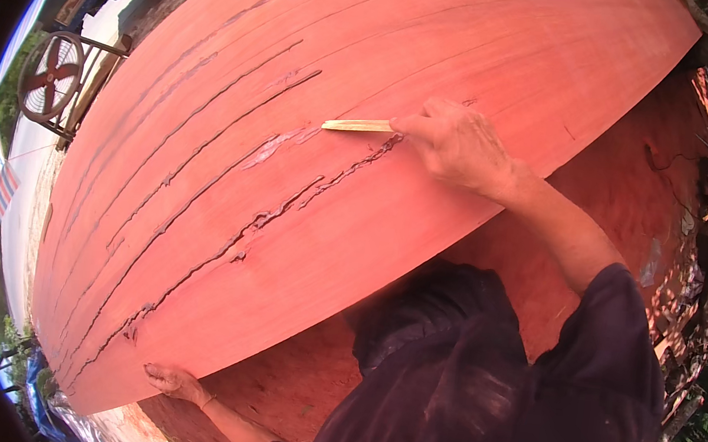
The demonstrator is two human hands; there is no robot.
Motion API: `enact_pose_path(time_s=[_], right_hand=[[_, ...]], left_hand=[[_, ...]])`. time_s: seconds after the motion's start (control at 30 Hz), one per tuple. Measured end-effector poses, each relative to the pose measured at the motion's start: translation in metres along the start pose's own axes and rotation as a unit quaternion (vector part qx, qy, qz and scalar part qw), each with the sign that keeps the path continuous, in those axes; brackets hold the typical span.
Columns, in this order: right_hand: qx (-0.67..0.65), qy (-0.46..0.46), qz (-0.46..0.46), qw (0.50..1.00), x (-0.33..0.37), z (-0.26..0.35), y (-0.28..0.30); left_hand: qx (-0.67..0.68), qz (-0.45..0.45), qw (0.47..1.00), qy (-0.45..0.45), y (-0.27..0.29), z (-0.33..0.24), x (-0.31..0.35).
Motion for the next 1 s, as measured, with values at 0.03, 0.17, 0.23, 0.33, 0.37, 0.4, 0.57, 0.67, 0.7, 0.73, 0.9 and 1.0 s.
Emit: enact_pose_path(time_s=[0.03,0.17,0.23,0.33,0.37,0.4,0.57,0.67,0.7,0.73,0.9,1.0], right_hand=[[0.009,0.012,-0.005,1.000,0.000,-0.001,0.000],[0.048,0.057,0.001,0.997,-0.001,-0.005,0.001],[0.057,0.060,0.006,0.997,-0.002,-0.008,0.002],[0.044,0.047,0.011,0.998,0.000,-0.009,0.004],[0.043,0.041,0.016,0.998,0.001,-0.009,0.004],[0.043,0.036,0.017,0.998,0.003,-0.009,0.004],[0.070,0.029,0.024,0.997,0.009,-0.006,0.013],[0.114,-0.010,0.019,0.993,0.010,-0.008,0.036],[0.136,-0.061,0.037,0.988,0.010,-0.012,0.042],[0.088,-0.034,0.011,0.995,0.010,-0.005,0.048],[-0.066,0.007,-0.039,0.997,0.017,0.031,0.033],[-0.175,-0.146,0.029,0.973,0.025,0.021,0.011]], left_hand=[[0.008,-0.009,1.000,-0.011,-0.001,0.001,-0.001],[-0.015,-0.008,1.000,-0.014,-0.002,0.009,-0.005],[-0.012,-0.007,1.000,-0.007,-0.002,0.010,-0.006],[0.010,-0.001,1.000,-0.001,-0.002,0.008,-0.004],[-0.006,0.005,1.000,0.006,-0.002,0.008,-0.003],[-0.014,0.014,1.000,0.015,-0.002,0.008,-0.003],[0.008,0.017,1.000,0.016,-0.002,0.007,-0.004],[0.010,0.016,1.000,0.017,-0.003,0.012,-0.004],[0.006,0.015,1.000,0.008,-0.003,0.012,-0.005],[0.010,0.010,1.000,-0.001,-0.003,0.013,-0.004],[0.015,0.001,1.000,-0.007,-0.002,-0.001,-0.001],[0.010,0.002,1.000,-0.001,0.000,-0.016,0.003]])
Point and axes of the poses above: each hand's wrist, its own x-axis away from the middle knuckle, its own y-axis out of the back of the hand, z = x × y, the point moved 5 cm from there along -x, towards the middle knuckle, and after that the axes turned 2 degrees about -x, right-handed, at the moved point
